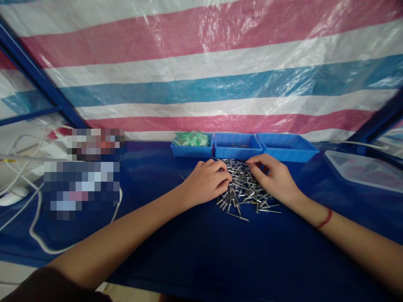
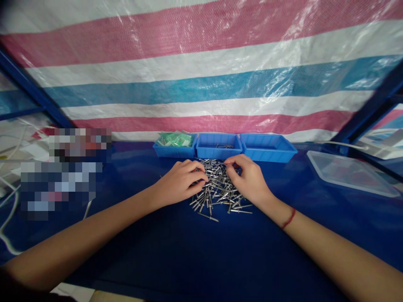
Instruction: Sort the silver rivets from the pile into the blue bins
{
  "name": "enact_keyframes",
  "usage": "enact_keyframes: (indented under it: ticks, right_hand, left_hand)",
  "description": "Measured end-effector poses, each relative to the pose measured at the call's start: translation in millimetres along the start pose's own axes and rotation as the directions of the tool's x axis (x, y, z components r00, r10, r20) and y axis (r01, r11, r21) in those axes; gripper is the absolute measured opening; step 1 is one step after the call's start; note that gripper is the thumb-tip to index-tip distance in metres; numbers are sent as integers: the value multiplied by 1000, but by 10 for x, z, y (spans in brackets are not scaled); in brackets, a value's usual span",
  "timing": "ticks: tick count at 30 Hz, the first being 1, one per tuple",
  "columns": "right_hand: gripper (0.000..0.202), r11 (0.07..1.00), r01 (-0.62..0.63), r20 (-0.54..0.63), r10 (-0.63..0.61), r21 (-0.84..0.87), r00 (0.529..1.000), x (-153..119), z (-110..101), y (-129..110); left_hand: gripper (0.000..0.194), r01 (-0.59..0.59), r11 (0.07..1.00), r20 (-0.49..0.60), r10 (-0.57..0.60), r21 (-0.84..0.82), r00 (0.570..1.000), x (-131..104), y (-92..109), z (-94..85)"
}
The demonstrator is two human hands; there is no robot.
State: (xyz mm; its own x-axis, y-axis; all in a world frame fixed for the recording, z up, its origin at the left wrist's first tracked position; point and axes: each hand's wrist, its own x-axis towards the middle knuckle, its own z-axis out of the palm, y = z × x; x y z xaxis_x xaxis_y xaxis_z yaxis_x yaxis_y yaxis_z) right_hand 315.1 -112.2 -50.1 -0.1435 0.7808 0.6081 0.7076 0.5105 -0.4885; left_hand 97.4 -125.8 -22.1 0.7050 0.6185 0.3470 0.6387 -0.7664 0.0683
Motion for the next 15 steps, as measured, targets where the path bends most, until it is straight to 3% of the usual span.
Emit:
enact_keyframes:
  ticks: [7,15]
  right_hand:
    - [11,1000,-2,0,2,-6,1000,-2,3,3]
    - [11,999,33,26,-32,-25,999,-10,-20,-2]
  left_hand:
    - [15,-35,998,33,37,-46,999,145,41,55]
    - [14,14,999,58,-11,-40,998,53,71,13]
